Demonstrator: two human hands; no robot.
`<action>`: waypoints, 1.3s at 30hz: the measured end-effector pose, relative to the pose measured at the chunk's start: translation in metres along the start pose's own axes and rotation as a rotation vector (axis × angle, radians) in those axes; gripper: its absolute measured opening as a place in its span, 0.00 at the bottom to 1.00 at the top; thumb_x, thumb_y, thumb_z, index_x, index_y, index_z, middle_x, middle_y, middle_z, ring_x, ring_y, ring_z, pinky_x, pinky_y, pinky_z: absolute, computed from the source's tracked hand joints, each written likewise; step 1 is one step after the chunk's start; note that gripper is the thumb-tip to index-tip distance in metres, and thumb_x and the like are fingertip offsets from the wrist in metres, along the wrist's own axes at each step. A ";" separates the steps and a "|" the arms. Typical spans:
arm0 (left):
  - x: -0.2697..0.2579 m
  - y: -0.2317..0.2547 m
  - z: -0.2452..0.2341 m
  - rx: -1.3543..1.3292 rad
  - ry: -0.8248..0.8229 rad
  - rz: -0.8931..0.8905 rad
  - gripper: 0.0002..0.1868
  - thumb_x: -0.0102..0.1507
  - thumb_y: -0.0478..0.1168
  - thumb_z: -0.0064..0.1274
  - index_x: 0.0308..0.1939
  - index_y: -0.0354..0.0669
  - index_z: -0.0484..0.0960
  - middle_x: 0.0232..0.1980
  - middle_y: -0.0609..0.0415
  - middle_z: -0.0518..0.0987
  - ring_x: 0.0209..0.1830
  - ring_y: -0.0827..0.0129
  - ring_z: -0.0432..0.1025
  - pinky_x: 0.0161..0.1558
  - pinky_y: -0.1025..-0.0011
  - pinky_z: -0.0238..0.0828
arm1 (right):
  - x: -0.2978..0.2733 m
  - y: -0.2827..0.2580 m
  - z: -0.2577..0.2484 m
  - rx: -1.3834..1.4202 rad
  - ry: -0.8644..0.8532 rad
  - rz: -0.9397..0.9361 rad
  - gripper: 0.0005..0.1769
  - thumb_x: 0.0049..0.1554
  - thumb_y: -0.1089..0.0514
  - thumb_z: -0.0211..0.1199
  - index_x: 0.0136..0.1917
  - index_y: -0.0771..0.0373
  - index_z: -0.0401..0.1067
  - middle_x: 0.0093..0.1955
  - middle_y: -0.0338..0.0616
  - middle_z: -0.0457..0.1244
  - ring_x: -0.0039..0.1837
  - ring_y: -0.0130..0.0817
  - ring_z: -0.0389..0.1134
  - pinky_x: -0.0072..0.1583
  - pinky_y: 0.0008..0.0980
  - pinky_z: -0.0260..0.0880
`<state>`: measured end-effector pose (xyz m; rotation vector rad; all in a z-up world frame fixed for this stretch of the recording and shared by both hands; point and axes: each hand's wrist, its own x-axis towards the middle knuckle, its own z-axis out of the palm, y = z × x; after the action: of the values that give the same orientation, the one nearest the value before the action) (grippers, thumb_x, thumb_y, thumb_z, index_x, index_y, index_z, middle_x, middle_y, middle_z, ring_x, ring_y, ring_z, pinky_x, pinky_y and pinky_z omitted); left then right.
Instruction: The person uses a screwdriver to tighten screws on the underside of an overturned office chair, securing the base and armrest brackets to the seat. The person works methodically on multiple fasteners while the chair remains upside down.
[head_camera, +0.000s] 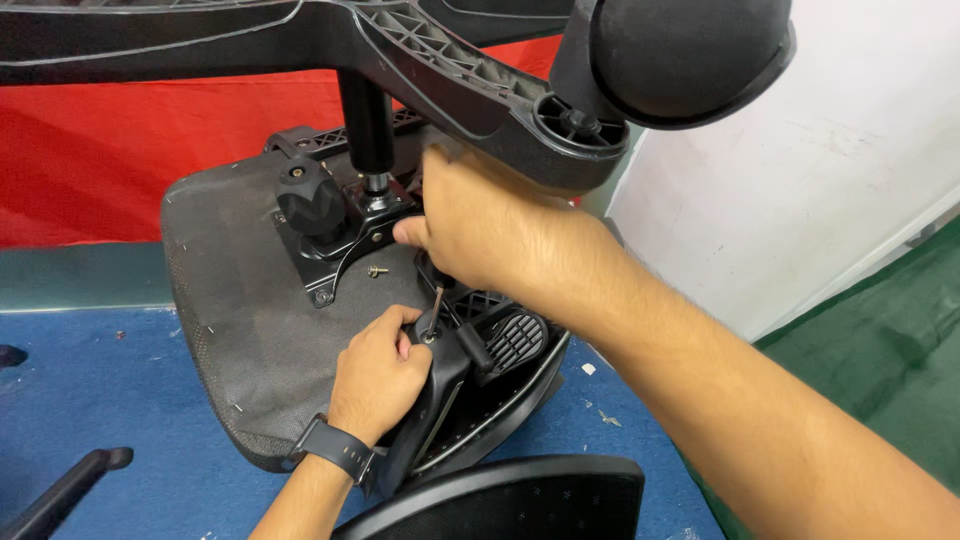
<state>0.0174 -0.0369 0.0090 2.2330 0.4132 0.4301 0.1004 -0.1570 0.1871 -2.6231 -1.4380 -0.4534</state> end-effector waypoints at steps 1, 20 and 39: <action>0.000 0.001 -0.001 0.002 -0.002 0.001 0.19 0.54 0.39 0.50 0.48 0.42 0.81 0.31 0.48 0.79 0.35 0.52 0.76 0.42 0.57 0.71 | 0.000 -0.001 -0.001 0.006 -0.023 0.016 0.08 0.45 0.63 0.66 0.41 0.61 0.76 0.50 0.49 0.67 0.50 0.45 0.72 0.47 0.41 0.71; 0.003 0.003 0.000 -0.036 0.020 -0.081 0.16 0.54 0.39 0.51 0.46 0.45 0.82 0.26 0.47 0.78 0.30 0.52 0.77 0.38 0.57 0.72 | -0.001 0.006 -0.003 0.086 0.028 -0.031 0.15 0.56 0.49 0.69 0.43 0.63 0.72 0.45 0.52 0.67 0.48 0.48 0.70 0.49 0.46 0.68; 0.001 0.008 0.003 -0.072 0.106 -0.086 0.11 0.57 0.41 0.54 0.42 0.45 0.84 0.27 0.47 0.79 0.30 0.53 0.76 0.37 0.57 0.72 | 0.001 0.025 -0.012 0.556 -0.169 -0.369 0.16 0.51 0.56 0.66 0.52 0.63 0.74 0.47 0.47 0.68 0.49 0.40 0.70 0.51 0.41 0.68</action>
<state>0.0208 -0.0432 0.0137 2.1202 0.5391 0.5105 0.1190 -0.1725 0.1995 -2.0027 -1.7903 0.1370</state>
